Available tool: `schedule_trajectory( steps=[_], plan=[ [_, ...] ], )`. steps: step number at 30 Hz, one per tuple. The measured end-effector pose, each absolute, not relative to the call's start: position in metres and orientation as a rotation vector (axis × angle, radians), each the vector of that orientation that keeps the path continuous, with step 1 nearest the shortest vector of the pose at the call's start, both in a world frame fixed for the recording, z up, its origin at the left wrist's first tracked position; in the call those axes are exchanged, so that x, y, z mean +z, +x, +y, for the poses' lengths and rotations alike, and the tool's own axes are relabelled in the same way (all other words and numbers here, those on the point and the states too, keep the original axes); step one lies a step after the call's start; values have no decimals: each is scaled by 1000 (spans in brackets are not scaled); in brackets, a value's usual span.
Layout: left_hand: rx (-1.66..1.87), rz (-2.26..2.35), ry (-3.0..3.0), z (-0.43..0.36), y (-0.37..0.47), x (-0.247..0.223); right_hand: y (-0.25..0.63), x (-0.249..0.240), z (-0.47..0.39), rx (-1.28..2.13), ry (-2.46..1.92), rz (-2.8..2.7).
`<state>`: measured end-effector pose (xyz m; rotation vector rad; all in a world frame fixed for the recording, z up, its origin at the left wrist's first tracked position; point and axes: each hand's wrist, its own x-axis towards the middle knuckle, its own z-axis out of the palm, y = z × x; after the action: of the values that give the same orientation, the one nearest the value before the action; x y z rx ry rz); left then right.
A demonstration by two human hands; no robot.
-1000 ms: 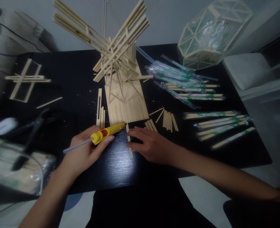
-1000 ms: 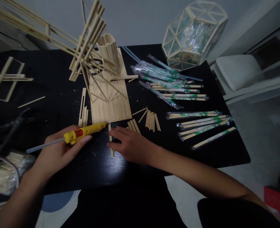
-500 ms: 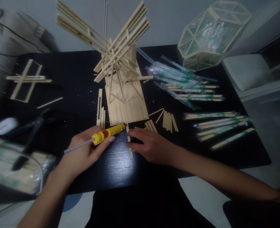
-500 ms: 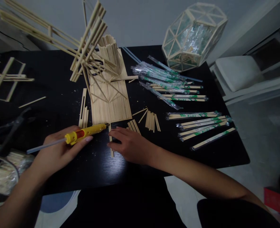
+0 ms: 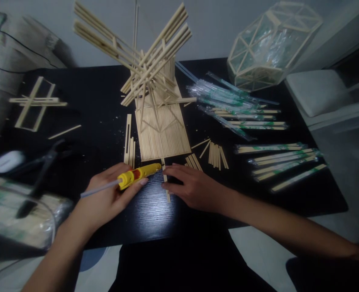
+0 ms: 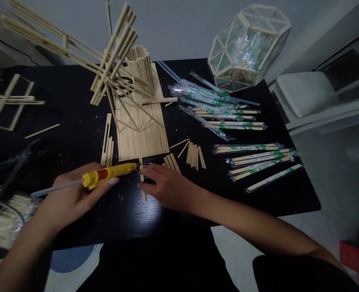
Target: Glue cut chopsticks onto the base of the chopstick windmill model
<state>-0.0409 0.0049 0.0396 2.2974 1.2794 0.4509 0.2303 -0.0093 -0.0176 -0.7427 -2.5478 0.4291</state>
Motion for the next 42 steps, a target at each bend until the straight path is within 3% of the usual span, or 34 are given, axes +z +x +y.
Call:
schedule_trajectory(
  steps=[42],
  plan=[
    [419, 1263, 2372, -1, -46, 44, 231, -15, -10, 367, -798, -2602]
  ],
)
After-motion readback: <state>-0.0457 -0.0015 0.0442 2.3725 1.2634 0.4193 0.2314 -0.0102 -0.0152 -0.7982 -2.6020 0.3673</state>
